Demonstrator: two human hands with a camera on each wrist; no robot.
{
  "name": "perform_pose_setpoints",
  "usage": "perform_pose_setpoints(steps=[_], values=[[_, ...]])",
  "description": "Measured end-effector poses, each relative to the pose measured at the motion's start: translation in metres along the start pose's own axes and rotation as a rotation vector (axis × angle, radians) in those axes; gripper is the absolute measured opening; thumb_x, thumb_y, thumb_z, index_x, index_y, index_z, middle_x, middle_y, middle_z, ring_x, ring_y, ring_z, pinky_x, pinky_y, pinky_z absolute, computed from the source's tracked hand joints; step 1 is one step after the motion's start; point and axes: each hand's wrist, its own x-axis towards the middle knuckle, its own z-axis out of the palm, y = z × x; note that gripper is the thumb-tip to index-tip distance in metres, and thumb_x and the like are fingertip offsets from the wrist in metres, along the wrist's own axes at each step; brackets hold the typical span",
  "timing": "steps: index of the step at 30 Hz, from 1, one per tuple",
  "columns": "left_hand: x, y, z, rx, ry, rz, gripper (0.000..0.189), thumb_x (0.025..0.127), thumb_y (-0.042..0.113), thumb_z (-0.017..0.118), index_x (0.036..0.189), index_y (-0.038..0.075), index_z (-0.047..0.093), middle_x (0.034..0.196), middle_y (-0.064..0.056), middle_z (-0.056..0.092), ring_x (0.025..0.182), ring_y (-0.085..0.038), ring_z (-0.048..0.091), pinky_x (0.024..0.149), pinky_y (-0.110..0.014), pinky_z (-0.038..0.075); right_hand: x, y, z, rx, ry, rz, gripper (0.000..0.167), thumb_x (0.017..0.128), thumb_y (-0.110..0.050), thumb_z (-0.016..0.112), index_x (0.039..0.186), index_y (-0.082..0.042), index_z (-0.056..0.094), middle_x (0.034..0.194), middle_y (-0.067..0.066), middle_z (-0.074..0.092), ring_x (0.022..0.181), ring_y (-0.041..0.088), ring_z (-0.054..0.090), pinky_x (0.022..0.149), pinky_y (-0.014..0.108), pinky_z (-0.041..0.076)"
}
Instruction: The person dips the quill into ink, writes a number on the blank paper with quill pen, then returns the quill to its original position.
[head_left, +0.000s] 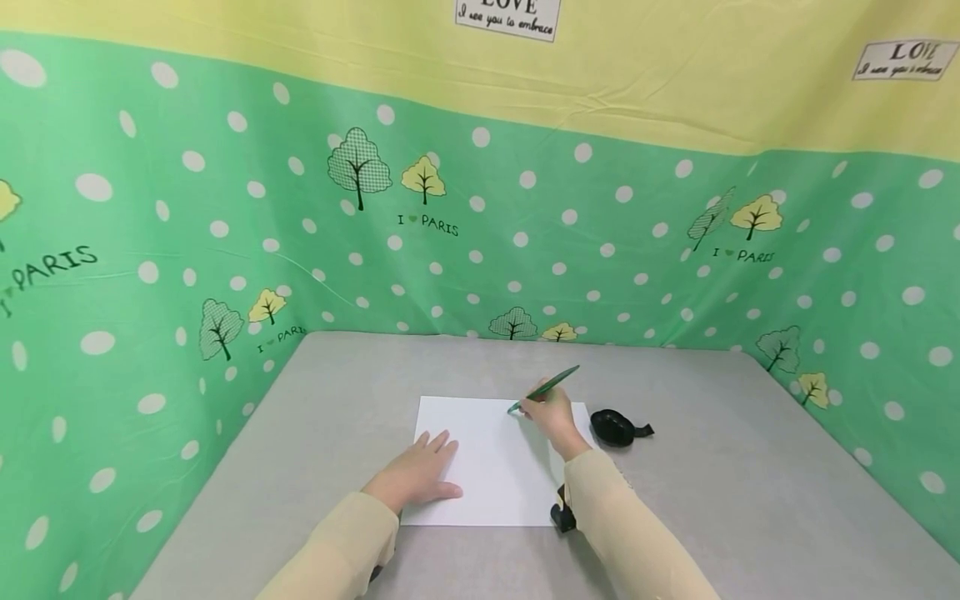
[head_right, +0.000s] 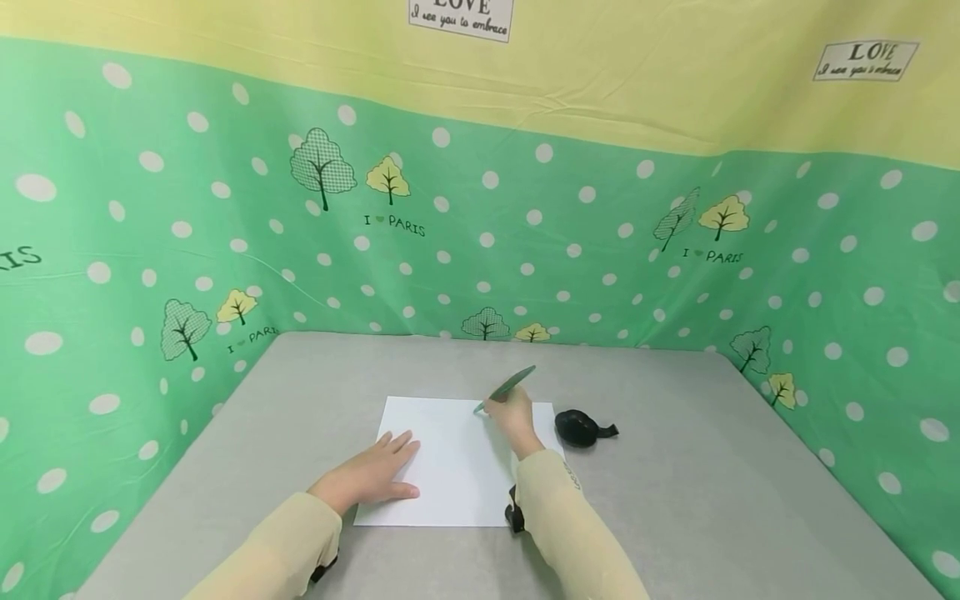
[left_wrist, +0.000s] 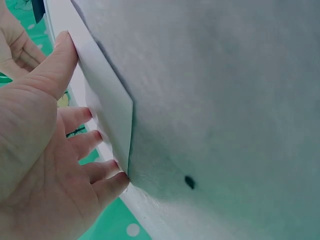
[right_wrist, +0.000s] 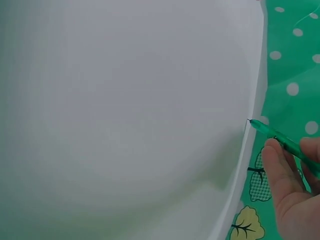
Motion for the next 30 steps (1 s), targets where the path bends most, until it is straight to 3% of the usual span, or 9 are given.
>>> perform_pose_setpoints(steps=[6,14,30], values=[[0.0023,-0.0018,0.0022,0.009,0.005,0.0,0.073,0.082,0.043,0.065,0.136,-0.001,0.042,0.143,-0.019,0.032,0.131,-0.042,0.022,0.106,-0.05,0.023,-0.0022,0.0003,0.0003,0.007,-0.026,0.006,0.008,0.084,0.001,0.061,0.081,-0.001,0.053,0.082,0.016,0.064,0.079,0.029,0.063,0.073,0.037,0.054],[0.0007,-0.0012,0.0007,0.004,0.011,0.015,0.072,0.082,0.041,0.065,0.135,-0.002,0.042,0.143,-0.02,0.032,0.131,-0.043,0.023,0.105,-0.051,0.023,-0.0042,0.0018,0.0006,-0.006,-0.035,-0.005,0.009,0.084,0.0,0.061,0.079,-0.003,0.054,0.078,0.011,0.064,0.075,0.022,0.062,0.071,0.033,0.054],[-0.001,0.0013,-0.0011,0.013,0.004,0.006,0.072,0.082,0.042,0.065,0.135,-0.002,0.042,0.142,-0.02,0.033,0.131,-0.043,0.023,0.105,-0.05,0.023,-0.0082,-0.0001,0.0001,-0.01,-0.059,-0.021,0.007,0.084,0.001,0.059,0.08,0.0,0.053,0.078,0.011,0.063,0.077,0.026,0.063,0.07,0.033,0.054]])
